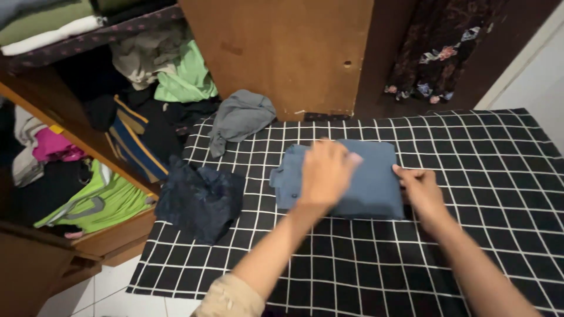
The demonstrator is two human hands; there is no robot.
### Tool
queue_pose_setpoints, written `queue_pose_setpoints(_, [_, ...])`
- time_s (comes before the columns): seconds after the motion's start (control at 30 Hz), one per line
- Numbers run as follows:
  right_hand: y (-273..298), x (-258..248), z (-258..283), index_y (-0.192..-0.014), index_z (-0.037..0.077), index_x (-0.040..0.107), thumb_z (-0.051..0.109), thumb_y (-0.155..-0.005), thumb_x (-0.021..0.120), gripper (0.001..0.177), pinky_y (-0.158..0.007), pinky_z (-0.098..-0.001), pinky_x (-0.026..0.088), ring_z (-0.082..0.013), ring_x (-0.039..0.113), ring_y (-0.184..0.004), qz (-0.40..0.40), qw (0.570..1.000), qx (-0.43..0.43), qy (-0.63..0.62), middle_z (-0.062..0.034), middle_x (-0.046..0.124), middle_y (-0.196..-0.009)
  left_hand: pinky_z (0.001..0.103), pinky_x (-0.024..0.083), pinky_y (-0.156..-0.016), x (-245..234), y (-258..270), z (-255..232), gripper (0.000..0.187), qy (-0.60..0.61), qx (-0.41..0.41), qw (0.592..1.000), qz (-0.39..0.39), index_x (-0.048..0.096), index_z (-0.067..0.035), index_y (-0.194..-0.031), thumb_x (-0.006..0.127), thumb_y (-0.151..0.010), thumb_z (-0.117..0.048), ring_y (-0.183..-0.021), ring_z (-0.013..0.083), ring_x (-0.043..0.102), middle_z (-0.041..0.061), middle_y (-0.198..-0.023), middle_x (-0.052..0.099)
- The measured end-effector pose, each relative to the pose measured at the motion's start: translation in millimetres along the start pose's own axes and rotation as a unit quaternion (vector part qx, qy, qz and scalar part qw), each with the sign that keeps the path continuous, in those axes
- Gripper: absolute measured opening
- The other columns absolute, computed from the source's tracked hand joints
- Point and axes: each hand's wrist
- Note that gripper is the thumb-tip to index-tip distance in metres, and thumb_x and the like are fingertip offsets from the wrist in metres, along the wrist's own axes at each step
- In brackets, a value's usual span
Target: The person folds several garments on a checkered surface and places them into a wooden wardrobe. Items handled include a blue shirt, a dark gray shirt, a dark patterned cloth, and a cream-colored buttoned shirt. The person smooths and folds each item by hand before stacking them in the wardrobe.
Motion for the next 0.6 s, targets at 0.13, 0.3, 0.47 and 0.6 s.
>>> queue_pose_setpoints(0.13, [-8.7,7.5,37.4,-0.119,0.002,0.061,0.040,-0.087,0.079,0.053,-0.068,-0.0324,0.060,-0.0231,0.069,-0.076,0.143,0.971,0.099,-0.164,-0.0158,0.063,-0.101,0.050,0.043,-0.097,-19.8,51.9,-49.7,0.109,0.040,0.000,0.999,0.011,0.063,-0.002,-0.128,0.043,-0.065,-0.089,-0.115,0.0426,0.058,0.021,-0.116,0.062])
queue_pose_setpoints(0.3, [32.1,27.5,121.2,-0.119,0.001,0.059,0.037,-0.091,0.073,0.048,-0.054,-0.0266,0.062,-0.0186,0.070,-0.063,0.262,0.939,0.012,-0.223,-0.0104,0.061,-0.085,0.051,0.058,-0.078,-20.0,46.8,-9.6,0.063,0.205,-0.317,0.926,0.014,0.053,-0.011,-0.135,0.078,-0.078,-0.024,-0.093,0.0451,0.073,0.023,-0.097,0.072])
queue_pose_setpoints(0.47, [52.8,58.6,140.0,-0.142,0.006,0.051,0.056,-0.082,0.080,0.084,-0.076,-0.0440,0.058,-0.0317,0.057,-0.099,0.227,0.970,-0.048,-0.072,-0.0201,0.048,-0.119,0.045,0.052,-0.080,-18.7,69.1,70.8,0.048,0.456,-0.546,0.690,-0.132,0.064,-0.008,-0.114,0.081,-0.075,-0.029,-0.085,0.0341,0.064,0.020,-0.097,0.067])
queue_pose_setpoints(0.6, [86.4,78.1,147.3,-0.139,0.000,0.060,0.059,-0.080,0.079,0.086,-0.089,-0.0565,0.057,-0.0444,0.059,-0.125,0.280,0.957,0.073,0.023,-0.0314,0.054,-0.142,0.051,0.049,-0.084,-18.2,105.8,101.4,0.058,0.534,-0.670,0.513,-0.046,0.061,-0.006,-0.122,0.078,-0.071,-0.026,-0.097,0.0346,0.062,0.015,-0.109,0.060])
Point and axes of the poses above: each hand's wrist, its own y-axis away from the middle knuckle, its own x-axis out of the palm, z = x × y
